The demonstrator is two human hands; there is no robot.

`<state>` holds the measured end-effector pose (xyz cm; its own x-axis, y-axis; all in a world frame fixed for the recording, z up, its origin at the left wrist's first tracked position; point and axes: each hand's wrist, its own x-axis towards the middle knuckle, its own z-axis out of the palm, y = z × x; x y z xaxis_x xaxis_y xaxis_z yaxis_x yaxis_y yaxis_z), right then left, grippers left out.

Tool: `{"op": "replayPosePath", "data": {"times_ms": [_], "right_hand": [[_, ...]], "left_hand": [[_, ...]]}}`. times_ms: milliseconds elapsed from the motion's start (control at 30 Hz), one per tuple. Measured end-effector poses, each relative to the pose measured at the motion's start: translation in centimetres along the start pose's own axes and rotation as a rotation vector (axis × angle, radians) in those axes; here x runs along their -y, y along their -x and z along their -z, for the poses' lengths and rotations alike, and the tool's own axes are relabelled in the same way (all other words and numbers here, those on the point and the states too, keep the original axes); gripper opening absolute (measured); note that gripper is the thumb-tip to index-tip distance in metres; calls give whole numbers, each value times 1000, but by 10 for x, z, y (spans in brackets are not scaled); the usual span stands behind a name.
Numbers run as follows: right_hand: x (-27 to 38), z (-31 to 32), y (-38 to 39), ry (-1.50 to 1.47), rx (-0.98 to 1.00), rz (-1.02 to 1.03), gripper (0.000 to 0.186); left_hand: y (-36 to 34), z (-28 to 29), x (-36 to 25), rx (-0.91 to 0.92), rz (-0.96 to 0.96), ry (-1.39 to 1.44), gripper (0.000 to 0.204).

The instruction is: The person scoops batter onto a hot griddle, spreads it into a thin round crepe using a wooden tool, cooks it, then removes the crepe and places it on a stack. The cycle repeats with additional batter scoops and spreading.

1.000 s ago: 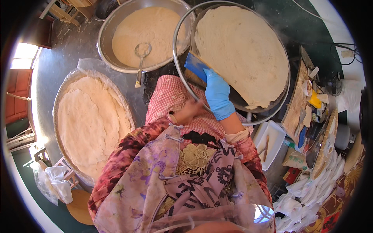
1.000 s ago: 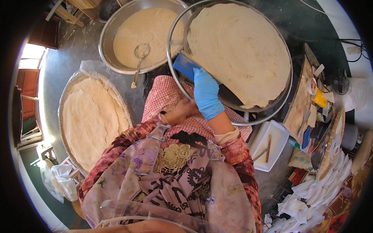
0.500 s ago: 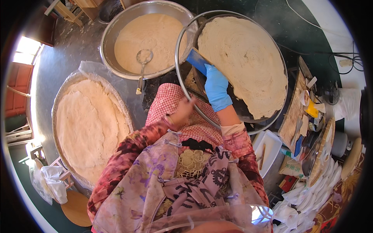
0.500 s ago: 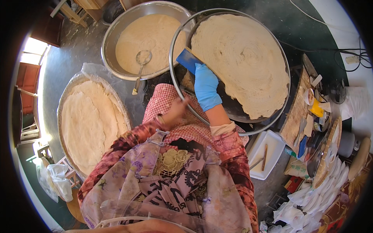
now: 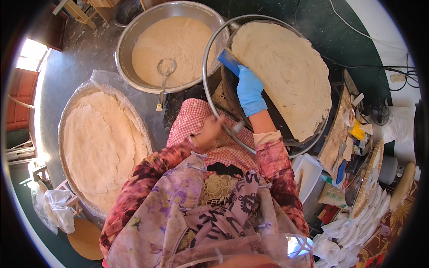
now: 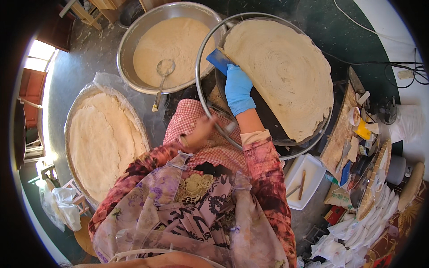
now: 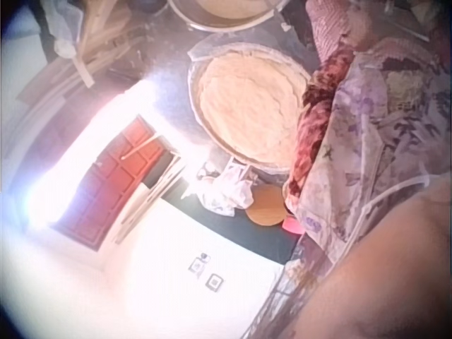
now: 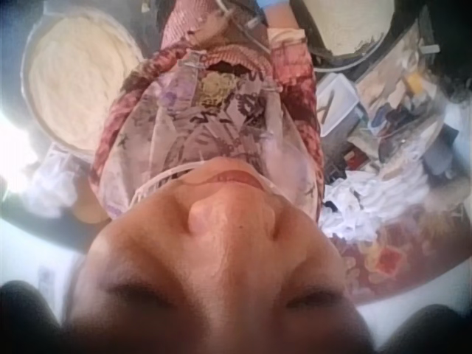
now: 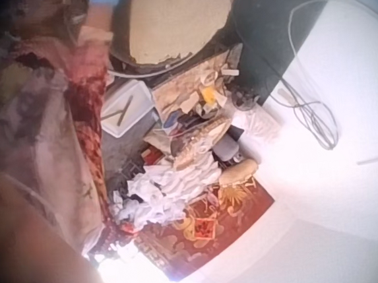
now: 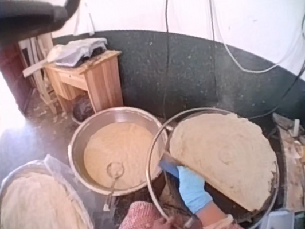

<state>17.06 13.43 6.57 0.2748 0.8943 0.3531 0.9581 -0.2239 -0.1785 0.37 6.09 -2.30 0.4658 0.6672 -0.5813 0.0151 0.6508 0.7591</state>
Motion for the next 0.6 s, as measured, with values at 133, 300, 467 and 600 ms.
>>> {"op": "replayPosePath", "data": {"times_ms": [133, 300, 467, 600], "right_hand": [[-3, -5, -6, 15, 11, -1, 17], [-4, -6, -17, -9, 159, -93, 22], [-11, -16, -21, 39, -13, -46, 16], [-23, -18, -24, 62, -37, -54, 15]], "left_hand": [[23, -10, 7, 127, 251, -56, 29], [-57, 27, -38, -85, -230, -45, 33], [-8, 1, 2, -61, -19, -105, 30], [37, -15, 19, 456, 308, -55, 35]]}}
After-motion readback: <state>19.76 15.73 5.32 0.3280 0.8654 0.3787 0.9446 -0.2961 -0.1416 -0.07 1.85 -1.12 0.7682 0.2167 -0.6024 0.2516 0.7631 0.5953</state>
